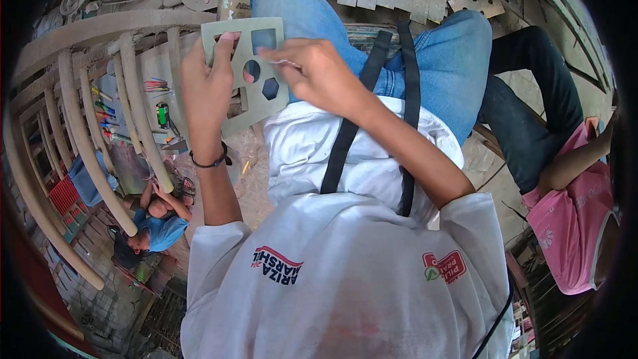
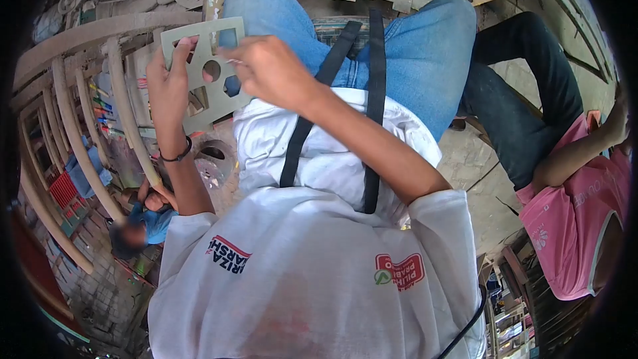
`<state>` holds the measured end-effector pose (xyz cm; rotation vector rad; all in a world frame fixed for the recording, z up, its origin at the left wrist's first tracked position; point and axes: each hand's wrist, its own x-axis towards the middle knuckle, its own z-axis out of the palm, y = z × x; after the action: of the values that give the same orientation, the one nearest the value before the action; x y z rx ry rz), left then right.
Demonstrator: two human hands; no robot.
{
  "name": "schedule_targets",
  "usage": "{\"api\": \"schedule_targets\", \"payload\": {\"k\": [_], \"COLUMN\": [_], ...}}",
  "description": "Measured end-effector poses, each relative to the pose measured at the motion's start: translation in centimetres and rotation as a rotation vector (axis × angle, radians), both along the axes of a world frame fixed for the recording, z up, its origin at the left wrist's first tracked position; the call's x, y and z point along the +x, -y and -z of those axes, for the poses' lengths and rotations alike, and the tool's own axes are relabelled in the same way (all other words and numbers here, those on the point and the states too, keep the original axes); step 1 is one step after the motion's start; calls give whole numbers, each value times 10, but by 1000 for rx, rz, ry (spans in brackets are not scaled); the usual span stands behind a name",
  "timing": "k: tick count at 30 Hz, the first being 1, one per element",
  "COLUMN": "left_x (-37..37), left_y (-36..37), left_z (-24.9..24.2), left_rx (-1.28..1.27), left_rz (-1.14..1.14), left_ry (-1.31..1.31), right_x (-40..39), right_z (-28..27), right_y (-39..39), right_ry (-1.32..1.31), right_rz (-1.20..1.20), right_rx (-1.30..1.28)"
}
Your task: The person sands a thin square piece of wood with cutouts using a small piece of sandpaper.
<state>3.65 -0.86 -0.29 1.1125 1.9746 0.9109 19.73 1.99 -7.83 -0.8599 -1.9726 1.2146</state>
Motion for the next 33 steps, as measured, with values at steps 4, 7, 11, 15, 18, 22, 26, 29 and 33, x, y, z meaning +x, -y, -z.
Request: {"api": "schedule_targets", "payload": {"k": [4,7,11,15,18,22,26,29,33], "left_x": [4,8,16,23,29,26,30,28,29], "left_y": [5,7,9,12,15,14,10,10,12], "left_z": [-1,-5,-3,-8,-8,-11,-13,-16,-10], "left_rx": [-48,-7,49,123,98,81,71,-24,118], "left_rz": [-61,-29,-78,-113,-140,-127,-95,-119,-77], "left_ry": [-59,-145,-171,-182,-214,-199,-231,-214,-213], "right_x": [-4,-7,-10,-13,-17,-19,-18,-19,-14], "right_z": [-13,-15,-25,-41,-42,-43,-48,-43,-47], "right_y": [6,6,13,10,8,11,-3,7,3], "right_ry": [-168,-88,-227,-344,-538,-428,-379,-422,-567], "right_rz": [0,32,23,51,142,135,110,132,121], "right_rx": [-131,-63,-430,-851,-1163,-914,-1121,-1130,-1241]}}
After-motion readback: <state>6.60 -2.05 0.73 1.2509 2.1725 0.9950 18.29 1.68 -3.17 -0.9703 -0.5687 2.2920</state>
